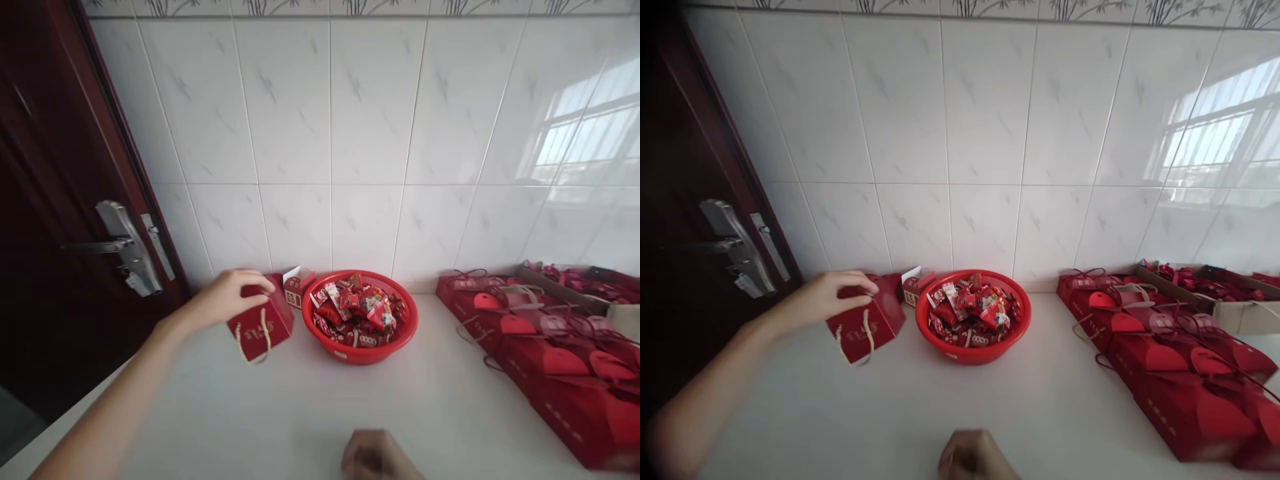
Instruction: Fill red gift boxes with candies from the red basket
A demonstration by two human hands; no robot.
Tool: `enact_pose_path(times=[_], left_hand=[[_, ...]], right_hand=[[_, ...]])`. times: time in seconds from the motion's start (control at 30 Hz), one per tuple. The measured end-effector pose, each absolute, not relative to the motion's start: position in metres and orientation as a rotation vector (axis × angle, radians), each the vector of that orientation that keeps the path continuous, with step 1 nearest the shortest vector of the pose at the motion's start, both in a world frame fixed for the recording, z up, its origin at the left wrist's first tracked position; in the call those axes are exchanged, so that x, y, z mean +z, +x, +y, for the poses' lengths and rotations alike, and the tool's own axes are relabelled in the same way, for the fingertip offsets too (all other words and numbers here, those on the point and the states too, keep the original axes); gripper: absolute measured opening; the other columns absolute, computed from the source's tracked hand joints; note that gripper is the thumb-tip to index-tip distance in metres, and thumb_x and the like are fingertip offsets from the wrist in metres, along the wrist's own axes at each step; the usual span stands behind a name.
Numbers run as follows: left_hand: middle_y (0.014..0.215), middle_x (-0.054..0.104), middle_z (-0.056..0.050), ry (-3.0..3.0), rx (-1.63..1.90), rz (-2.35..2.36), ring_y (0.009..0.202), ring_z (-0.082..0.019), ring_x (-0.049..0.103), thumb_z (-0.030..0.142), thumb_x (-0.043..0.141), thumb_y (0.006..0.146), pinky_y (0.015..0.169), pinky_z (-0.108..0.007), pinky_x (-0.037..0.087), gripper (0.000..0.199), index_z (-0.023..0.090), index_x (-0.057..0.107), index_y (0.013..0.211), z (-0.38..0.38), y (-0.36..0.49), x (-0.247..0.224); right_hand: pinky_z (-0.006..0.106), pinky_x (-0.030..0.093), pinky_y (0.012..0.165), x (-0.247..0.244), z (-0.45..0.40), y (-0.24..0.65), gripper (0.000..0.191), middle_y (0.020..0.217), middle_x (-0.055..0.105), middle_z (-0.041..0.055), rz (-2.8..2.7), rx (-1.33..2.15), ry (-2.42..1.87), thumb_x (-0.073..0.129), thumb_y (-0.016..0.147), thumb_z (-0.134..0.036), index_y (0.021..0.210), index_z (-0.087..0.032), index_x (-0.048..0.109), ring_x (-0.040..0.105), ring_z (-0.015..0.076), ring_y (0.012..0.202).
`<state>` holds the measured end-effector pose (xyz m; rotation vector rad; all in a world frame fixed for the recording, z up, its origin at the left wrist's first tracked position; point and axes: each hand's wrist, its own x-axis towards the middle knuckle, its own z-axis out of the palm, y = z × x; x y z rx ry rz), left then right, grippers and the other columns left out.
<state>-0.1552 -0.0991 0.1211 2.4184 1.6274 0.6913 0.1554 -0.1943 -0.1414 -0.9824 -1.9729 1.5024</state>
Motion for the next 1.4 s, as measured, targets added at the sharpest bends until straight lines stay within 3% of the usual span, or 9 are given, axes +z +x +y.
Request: enact_pose_path(times=[0.1,0.2,0.4,0.63,0.77,0.97,1.13,1.27,1.4], left_hand=[[0.094,0.070,-0.003,2.807,0.479,1.135,0.083,-0.015,0.064,0.015,0.046,0.090,0.078,-0.025,0.048,0.026,0.020,0.069,0.082,-0.129,-0.097,0.095],[0.082,0.065,-0.003,3.193,0.414,0.699,0.070,-0.014,0.055,-0.003,0.040,0.087,0.068,-0.027,0.043,0.033,0.018,0.063,0.074,-0.156,-0.055,0.058],[0.078,0.060,-0.002,3.352,0.449,0.323,0.065,-0.015,0.048,-0.001,0.051,0.083,0.066,-0.029,0.041,0.024,0.018,0.055,0.069,-0.183,-0.015,-0.001],[0.083,0.065,-0.003,3.000,0.599,0.480,0.073,-0.015,0.057,0.004,0.047,0.090,0.072,-0.030,0.047,0.019,0.019,0.059,0.088,-0.198,-0.002,-0.017],[0.095,0.065,-0.004,2.443,0.567,0.622,0.075,-0.012,0.062,0.023,0.048,0.098,0.068,-0.024,0.053,0.009,0.020,0.056,0.099,-0.205,-0.005,0.000],[0.096,0.066,-0.003,2.213,0.621,0.868,0.086,-0.015,0.064,0.021,0.035,0.101,0.078,-0.027,0.054,0.021,0.022,0.056,0.101,-0.200,-0.014,0.012],[0.105,0.061,-0.004,2.398,0.496,1.026,0.089,-0.017,0.062,0.016,0.055,0.085,0.069,-0.026,0.055,0.013,0.022,0.057,0.096,-0.195,-0.020,0.016],[0.101,0.061,-0.006,2.552,0.376,1.121,0.107,-0.025,0.059,0.026,0.067,0.080,0.085,-0.036,0.055,0.007,0.022,0.066,0.085,-0.192,-0.026,0.019],[0.132,0.057,-0.008,2.602,0.305,1.116,0.136,-0.035,0.039,0.038,0.066,0.085,0.103,-0.049,0.046,0.018,0.024,0.073,0.077,-0.189,-0.033,0.018]], right_hand=[[0.023,0.039,0.048,-0.126,-0.181,0.162,0.043,0.061,0.053,-0.0034,-1.570,1.434,-1.048,0.056,0.089,-0.060,0.085,-0.018,0.059,0.047,0.0092,0.049],[0.025,0.042,0.051,-0.102,-0.173,0.176,0.048,0.071,0.057,-0.0005,-1.346,1.223,-1.058,0.055,0.086,-0.066,0.089,-0.018,0.059,0.048,0.0094,0.051],[0.031,0.049,0.063,-0.082,-0.180,0.188,0.049,0.097,0.063,0.0067,-1.345,1.012,-1.035,0.054,0.087,-0.066,0.104,-0.019,0.057,0.056,0.0140,0.068],[0.030,0.046,0.064,-0.081,-0.189,0.185,0.052,0.082,0.058,0.0004,-1.541,0.819,-1.096,0.065,0.084,-0.054,0.122,-0.021,0.051,0.051,0.0150,0.068],[0.031,0.048,0.066,-0.078,-0.190,0.186,0.045,0.109,0.060,0.0071,-1.646,0.754,-1.019,0.061,0.088,-0.047,0.126,-0.025,0.054,0.053,0.0135,0.070],[0.034,0.050,0.074,-0.073,-0.194,0.185,0.031,0.127,0.056,0.0102,-1.672,0.771,-1.021,0.055,0.092,-0.047,0.112,-0.023,0.057,0.054,0.0129,0.072],[0.035,0.052,0.076,-0.070,-0.195,0.188,0.031,0.120,0.058,0.0087,-1.559,0.871,-1.019,0.060,0.089,-0.051,0.099,-0.022,0.052,0.057,0.0142,0.076],[0.036,0.050,0.079,-0.071,-0.192,0.194,0.019,0.123,0.058,0.0101,-1.592,0.928,-0.990,0.060,0.086,-0.038,0.090,-0.022,0.050,0.060,0.0187,0.090],[0.036,0.047,0.082,-0.072,-0.190,0.197,0.007,0.125,0.059,0.0102,-1.673,0.963,-0.977,0.055,0.080,-0.025,0.085,-0.021,0.052,0.058,0.0225,0.103]])
